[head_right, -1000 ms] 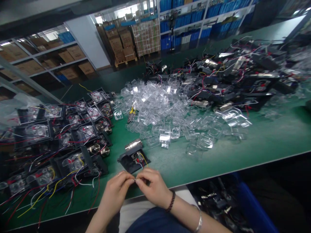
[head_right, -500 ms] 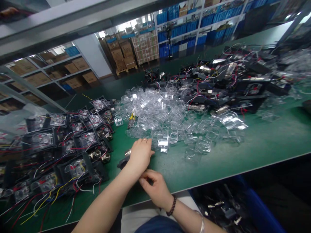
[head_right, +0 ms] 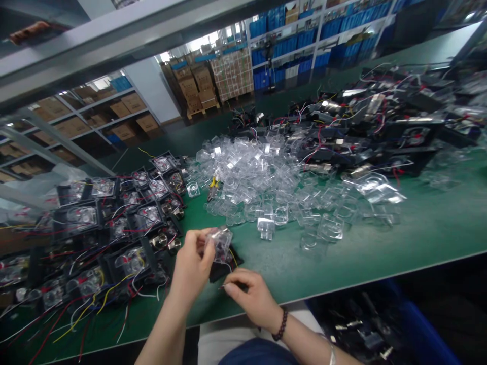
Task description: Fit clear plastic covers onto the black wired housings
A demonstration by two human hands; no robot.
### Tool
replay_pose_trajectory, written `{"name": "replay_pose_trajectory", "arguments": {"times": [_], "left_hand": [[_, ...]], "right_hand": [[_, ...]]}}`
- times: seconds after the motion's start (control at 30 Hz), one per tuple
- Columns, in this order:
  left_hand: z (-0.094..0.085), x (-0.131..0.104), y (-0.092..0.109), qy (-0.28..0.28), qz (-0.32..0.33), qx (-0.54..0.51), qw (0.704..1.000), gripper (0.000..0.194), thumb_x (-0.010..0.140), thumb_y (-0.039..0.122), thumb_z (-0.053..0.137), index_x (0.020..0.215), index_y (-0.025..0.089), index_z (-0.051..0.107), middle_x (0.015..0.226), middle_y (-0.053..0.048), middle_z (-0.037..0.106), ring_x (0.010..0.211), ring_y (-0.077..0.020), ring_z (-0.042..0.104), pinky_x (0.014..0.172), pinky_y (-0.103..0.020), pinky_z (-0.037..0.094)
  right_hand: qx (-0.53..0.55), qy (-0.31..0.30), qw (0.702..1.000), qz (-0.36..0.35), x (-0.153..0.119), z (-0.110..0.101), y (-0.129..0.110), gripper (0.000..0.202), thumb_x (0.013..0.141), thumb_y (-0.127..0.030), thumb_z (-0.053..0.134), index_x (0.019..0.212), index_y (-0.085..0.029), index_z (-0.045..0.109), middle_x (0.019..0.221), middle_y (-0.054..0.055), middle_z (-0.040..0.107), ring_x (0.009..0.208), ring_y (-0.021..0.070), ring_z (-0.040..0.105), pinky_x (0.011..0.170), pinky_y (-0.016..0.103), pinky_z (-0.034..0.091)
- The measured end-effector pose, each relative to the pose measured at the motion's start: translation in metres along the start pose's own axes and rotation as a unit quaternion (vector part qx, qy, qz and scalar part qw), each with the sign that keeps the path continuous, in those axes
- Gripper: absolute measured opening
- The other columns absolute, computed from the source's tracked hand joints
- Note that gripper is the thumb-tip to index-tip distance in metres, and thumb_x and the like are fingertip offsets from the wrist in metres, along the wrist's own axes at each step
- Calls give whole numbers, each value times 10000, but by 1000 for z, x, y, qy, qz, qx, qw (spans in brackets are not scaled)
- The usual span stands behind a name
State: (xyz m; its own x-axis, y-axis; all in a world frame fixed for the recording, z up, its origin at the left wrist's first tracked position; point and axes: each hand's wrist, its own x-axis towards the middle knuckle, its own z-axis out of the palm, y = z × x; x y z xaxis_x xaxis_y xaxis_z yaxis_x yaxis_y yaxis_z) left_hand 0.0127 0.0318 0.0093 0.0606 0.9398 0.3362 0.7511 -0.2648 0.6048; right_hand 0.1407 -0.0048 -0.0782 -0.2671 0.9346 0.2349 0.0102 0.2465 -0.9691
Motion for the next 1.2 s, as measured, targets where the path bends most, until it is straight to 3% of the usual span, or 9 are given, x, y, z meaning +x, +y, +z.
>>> {"name": "replay_pose_trajectory", "arguments": {"times": [0.17,0.23,0.3,0.37,0.5,0.63,0.73,0.9,1.2], "left_hand": [[-1,-37,-13,176,49,85,979,100,795,127,477,883,167,502,742,-27,617,607,-129,606,587,-233,500],[1,-46,-16,188,70,115,973,222,796,105,470,1013,138,504,776,-49,622,651,-140,610,613,-242,502],[1,-54,-19,168,80,120,975,310,793,95,478,1100,135,493,817,-64,617,724,-159,609,666,-268,505],[0,-61,-20,150,73,102,981,296,768,104,520,1058,168,531,850,-65,601,799,-186,594,735,-323,501],[-1,-73,-21,93,-30,-73,993,231,711,108,554,922,202,545,1062,-89,554,1015,-234,551,867,-412,467],[0,-81,-22,-1,-131,-331,934,308,698,124,562,987,199,485,1217,-115,507,1118,-233,523,912,-386,457],[0,-84,-23,-40,-173,-428,886,363,685,153,610,1023,185,482,1227,-135,521,1109,-244,539,924,-384,453],[3,-89,-21,-35,-204,-451,868,653,663,115,641,1250,199,368,1238,-136,532,1121,-226,538,950,-356,446],[12,-95,-24,-16,-221,-424,878,608,656,193,692,1216,171,456,1238,-139,554,1146,-250,522,971,-378,438]], "right_hand": [[45,-19,998,-28,0,4,-13,328,832,-415,527,648,-178,659,601,36,633,622,151,573,614,261,457],[45,-17,998,-36,1,6,-19,310,831,-401,534,655,-178,659,598,35,633,622,151,576,616,259,460],[34,-3,999,-32,4,9,-22,304,830,-392,536,652,-177,657,590,31,628,599,146,573,592,249,457],[22,15,999,-21,5,11,-24,308,825,-388,539,631,-176,651,583,29,622,574,141,569,567,241,453],[23,42,999,-6,6,15,-26,290,806,-373,555,617,-175,649,582,29,628,562,143,574,548,236,460],[18,64,998,5,7,16,-28,260,794,-358,563,629,-175,647,587,27,629,567,146,579,548,234,468],[10,64,998,8,8,16,-28,264,797,-347,554,611,-178,637,565,21,618,549,141,568,545,234,470],[-3,101,994,28,7,19,-27,188,779,-305,564,685,-178,664,655,40,665,597,154,602,563,238,494],[-15,168,983,66,7,25,-29,175,730,-304,583,662,-175,680,639,52,693,578,176,629,552,265,521]]}}
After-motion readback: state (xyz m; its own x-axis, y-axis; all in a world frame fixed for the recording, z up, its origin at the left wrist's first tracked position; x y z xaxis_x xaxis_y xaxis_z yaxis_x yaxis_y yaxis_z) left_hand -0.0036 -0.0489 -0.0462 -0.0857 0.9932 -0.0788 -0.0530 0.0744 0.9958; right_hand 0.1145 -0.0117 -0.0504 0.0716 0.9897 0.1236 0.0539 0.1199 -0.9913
